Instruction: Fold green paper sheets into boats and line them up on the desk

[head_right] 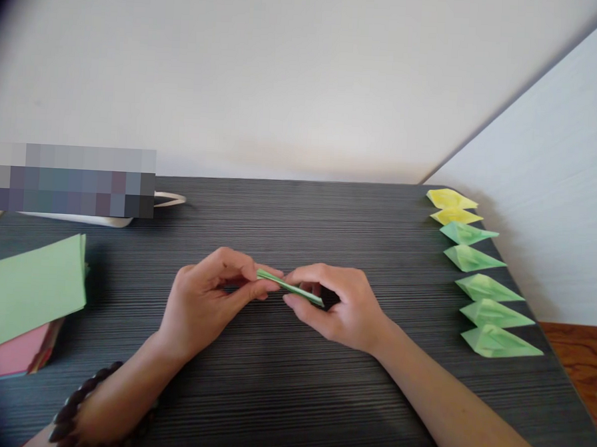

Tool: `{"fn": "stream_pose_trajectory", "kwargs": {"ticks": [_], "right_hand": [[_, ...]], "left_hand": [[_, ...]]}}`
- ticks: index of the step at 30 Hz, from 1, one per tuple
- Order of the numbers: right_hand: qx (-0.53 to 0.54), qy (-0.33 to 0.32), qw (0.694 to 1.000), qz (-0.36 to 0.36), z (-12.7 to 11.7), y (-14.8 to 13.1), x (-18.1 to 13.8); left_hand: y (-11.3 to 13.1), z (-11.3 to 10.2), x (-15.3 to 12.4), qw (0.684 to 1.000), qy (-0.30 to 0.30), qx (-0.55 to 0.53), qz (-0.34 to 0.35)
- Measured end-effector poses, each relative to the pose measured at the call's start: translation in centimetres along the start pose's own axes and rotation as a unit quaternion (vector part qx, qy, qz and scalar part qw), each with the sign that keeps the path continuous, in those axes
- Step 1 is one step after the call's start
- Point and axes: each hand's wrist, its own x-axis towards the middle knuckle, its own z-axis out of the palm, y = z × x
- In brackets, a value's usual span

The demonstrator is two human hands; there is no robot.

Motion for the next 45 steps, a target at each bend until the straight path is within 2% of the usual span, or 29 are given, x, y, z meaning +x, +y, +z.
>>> {"fn": "stream_pose_trajectory", "kwargs": {"ticks": [5,11,16,20,23,28,35,41,45], "right_hand": [[-0.011,0.014,1.0,0.003,0.2,-0.3,0.1],[-0.01,0.016,1.0,0.01,0.1,-0.5,0.1],[-0.022,0.024,0.999,-0.005,0.2,-0.4,0.0],[-0.052,0.031,0.998,-0.03,0.0,-0.5,0.0],[-0.079,0.044,0.995,-0.039,-0.2,-0.4,0.1],[-0.116,0.045,0.988,-0.089,-0.4,0.1,0.1],[-0.168,0.01,0.974,-0.151,-0.8,0.6,0.0],[-0.155,0.009,0.975,-0.157,-0.8,0.5,0.2],[-0.123,0.031,0.983,-0.134,-0.5,0.5,0.1]], "left_hand": [[0.1,0.2,-0.1,0.995,0.058,0.051,0.069],[0.2,0.0,0.1,0.98,0.055,0.139,0.128],[0.3,-0.1,0.1,0.975,0.059,0.164,0.139],[0.1,-0.5,0.2,0.97,0.043,0.184,0.153],[-0.1,-0.9,0.3,0.969,-0.001,0.19,0.157],[-0.3,-1.1,0.4,0.972,-0.038,0.19,0.13],[-0.4,-0.7,0.4,0.986,-0.039,0.163,0.024],[-0.3,-0.7,0.2,0.986,-0.049,0.157,0.04],[-0.1,-0.5,0.3,0.999,-0.001,0.047,-0.024]]}}
